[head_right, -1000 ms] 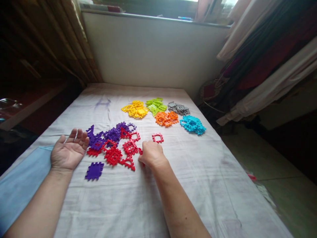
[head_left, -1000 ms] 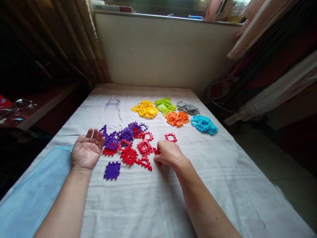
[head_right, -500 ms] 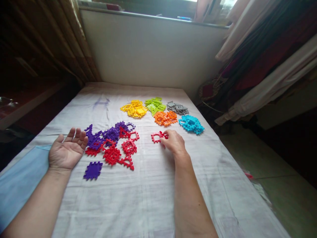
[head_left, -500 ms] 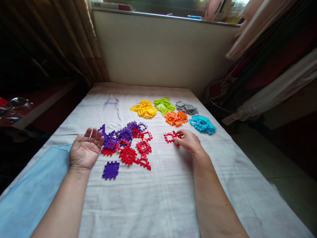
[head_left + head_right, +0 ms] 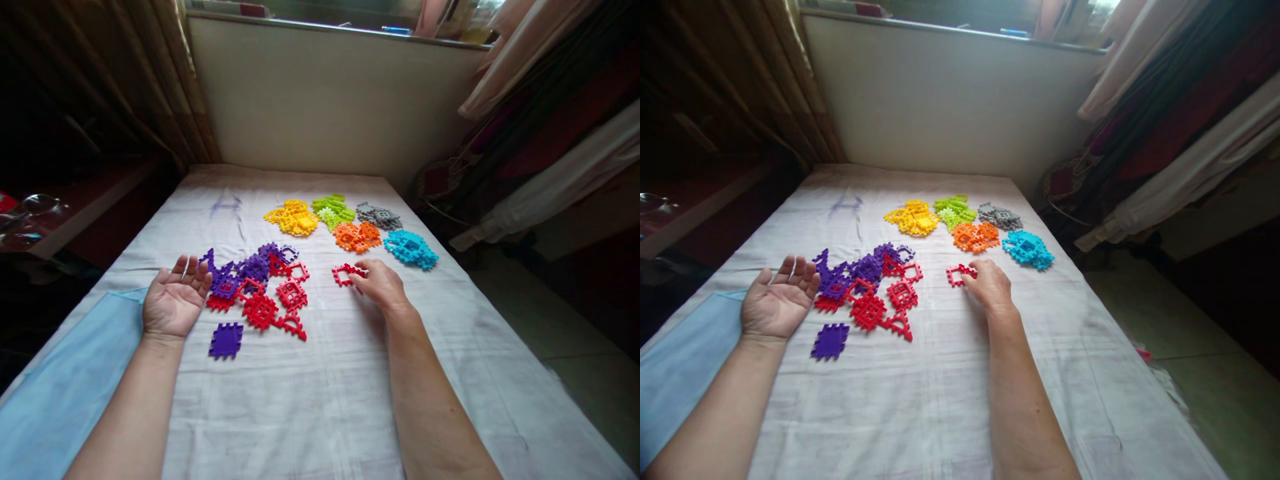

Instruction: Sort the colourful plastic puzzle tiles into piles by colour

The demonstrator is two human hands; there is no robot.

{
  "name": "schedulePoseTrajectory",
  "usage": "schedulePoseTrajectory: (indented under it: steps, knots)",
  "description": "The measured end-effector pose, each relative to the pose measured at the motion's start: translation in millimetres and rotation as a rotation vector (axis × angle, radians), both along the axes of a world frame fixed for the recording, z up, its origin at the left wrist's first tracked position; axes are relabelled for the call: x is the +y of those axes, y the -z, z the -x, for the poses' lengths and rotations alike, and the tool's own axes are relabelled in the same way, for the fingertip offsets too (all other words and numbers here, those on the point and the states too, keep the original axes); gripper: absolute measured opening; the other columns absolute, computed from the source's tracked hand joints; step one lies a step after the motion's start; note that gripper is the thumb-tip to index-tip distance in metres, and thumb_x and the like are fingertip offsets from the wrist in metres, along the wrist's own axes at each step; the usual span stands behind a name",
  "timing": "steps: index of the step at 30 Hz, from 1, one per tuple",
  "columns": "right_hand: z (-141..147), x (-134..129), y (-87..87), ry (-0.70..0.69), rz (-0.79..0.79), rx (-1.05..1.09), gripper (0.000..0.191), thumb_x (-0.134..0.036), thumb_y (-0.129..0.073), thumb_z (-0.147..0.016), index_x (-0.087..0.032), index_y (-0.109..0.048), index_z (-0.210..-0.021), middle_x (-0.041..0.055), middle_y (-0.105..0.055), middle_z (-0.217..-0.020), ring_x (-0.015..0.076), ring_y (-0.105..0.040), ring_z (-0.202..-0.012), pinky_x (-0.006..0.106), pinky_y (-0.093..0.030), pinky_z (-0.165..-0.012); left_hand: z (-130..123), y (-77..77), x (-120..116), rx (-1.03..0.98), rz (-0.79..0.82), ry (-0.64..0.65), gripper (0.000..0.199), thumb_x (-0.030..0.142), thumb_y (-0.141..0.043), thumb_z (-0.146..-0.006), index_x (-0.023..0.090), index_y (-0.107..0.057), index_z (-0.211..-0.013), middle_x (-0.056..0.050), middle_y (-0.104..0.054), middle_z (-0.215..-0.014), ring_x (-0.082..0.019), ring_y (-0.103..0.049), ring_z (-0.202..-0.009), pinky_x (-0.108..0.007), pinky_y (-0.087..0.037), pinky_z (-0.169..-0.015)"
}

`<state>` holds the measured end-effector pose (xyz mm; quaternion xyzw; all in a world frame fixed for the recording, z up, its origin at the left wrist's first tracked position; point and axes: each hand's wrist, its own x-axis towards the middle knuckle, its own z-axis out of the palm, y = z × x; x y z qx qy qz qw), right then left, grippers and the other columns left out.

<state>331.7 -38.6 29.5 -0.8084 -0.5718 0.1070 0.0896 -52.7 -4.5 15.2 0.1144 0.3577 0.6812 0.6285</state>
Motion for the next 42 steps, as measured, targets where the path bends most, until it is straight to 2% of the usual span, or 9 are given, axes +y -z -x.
schedulePoseTrajectory:
  steps: [4,9,14,19,26,30,35,42]
  knots:
    - [18,2,-5.6,-0.074,-0.114,0.022,0.026,-0.036,-0.059,-0.091,-0.026,-0.073,-0.109,0.0049,-0.071,-0.116,0.0197,-0.066,-0.101,0.027,-0.047,-0.08,2,2.9,1,-0.014,-0.009,0.015,0.025,0.036,-0.049,-0.092,0.019,-0.067,-0.099,-0.005,-0.076,-0.093,-0.021,-0.074,-0.085,-0.035,-0.062,-0.07]
    - [60,-2,-8.5,-0.393,-0.085,0.132,0.019,-0.029,-0.058,-0.092,-0.026,-0.075,-0.101,0.002,-0.072,-0.107,0.0149,-0.067,-0.089,0.025,-0.047,-0.078,4,5.7,1,-0.02,-0.028,0.036,0.022,0.037,-0.058,-0.088,0.02,-0.066,-0.099,-0.006,-0.076,-0.094,-0.022,-0.073,-0.087,-0.035,-0.061,-0.072]
    - [81,-7,-2.5,-0.609,-0.045,0.139,0.024,-0.031,-0.061,-0.09,-0.03,-0.073,-0.111,0.0036,-0.068,-0.116,0.0164,-0.064,-0.102,0.025,-0.046,-0.086,5,6.1,2,-0.029,-0.028,0.043,0.021,0.035,-0.056,-0.089,0.021,-0.067,-0.099,-0.006,-0.076,-0.095,-0.022,-0.073,-0.089,-0.036,-0.061,-0.072]
    - [89,-7,2.3,-0.699,-0.004,0.074,0.022,-0.028,-0.059,-0.09,-0.03,-0.075,-0.105,0.0049,-0.066,-0.116,0.0178,-0.061,-0.105,0.025,-0.047,-0.086,6,7.6,2,-0.022,-0.032,0.052,0.021,0.037,-0.058,-0.088,0.022,-0.067,-0.099,-0.006,-0.075,-0.097,-0.022,-0.073,-0.091,-0.034,-0.061,-0.073]
    - [83,-6,-3.8,-0.664,-0.078,0.111,0.02,-0.024,-0.06,-0.09,-0.027,-0.075,-0.102,0.0052,-0.065,-0.118,0.0168,-0.06,-0.106,0.025,-0.046,-0.089,6,7.2,3,-0.016,-0.019,0.042,0.022,0.036,-0.055,-0.088,0.021,-0.067,-0.099,-0.006,-0.076,-0.097,-0.022,-0.072,-0.092,-0.036,-0.061,-0.073]
    - [61,-1,-3.8,-0.467,-0.148,0.08,0.019,-0.026,-0.06,-0.091,-0.027,-0.074,-0.103,0.0059,-0.065,-0.116,0.0184,-0.059,-0.108,0.027,-0.047,-0.089,3,3.6,1,-0.009,-0.014,0.031,0.022,0.037,-0.055,-0.089,0.021,-0.067,-0.098,-0.005,-0.076,-0.094,-0.021,-0.073,-0.087,-0.035,-0.061,-0.07]
    - [38,3,-0.2,-0.208,-0.143,-0.014,0.02,-0.03,-0.058,-0.092,-0.029,-0.074,-0.104,0.0061,-0.063,-0.12,0.0202,-0.058,-0.109,0.027,-0.048,-0.082,1,0.9,0,-0.014,0.007,0.02,0.023,0.035,-0.05,-0.091,0.02,-0.067,-0.097,-0.005,-0.076,-0.092,-0.021,-0.073,-0.085,-0.035,-0.062,-0.069]
    - [31,3,2.3,-0.16,-0.118,-0.008,0.023,-0.031,-0.055,-0.094,-0.026,-0.074,-0.107,0.0077,-0.064,-0.117,0.0222,-0.058,-0.108,0.028,-0.047,-0.081,5,6.5,2,-0.012,-0.027,0.054,0.02,0.035,-0.059,-0.086,0.022,-0.067,-0.099,-0.005,-0.076,-0.096,-0.022,-0.073,-0.089,-0.035,-0.061,-0.072]
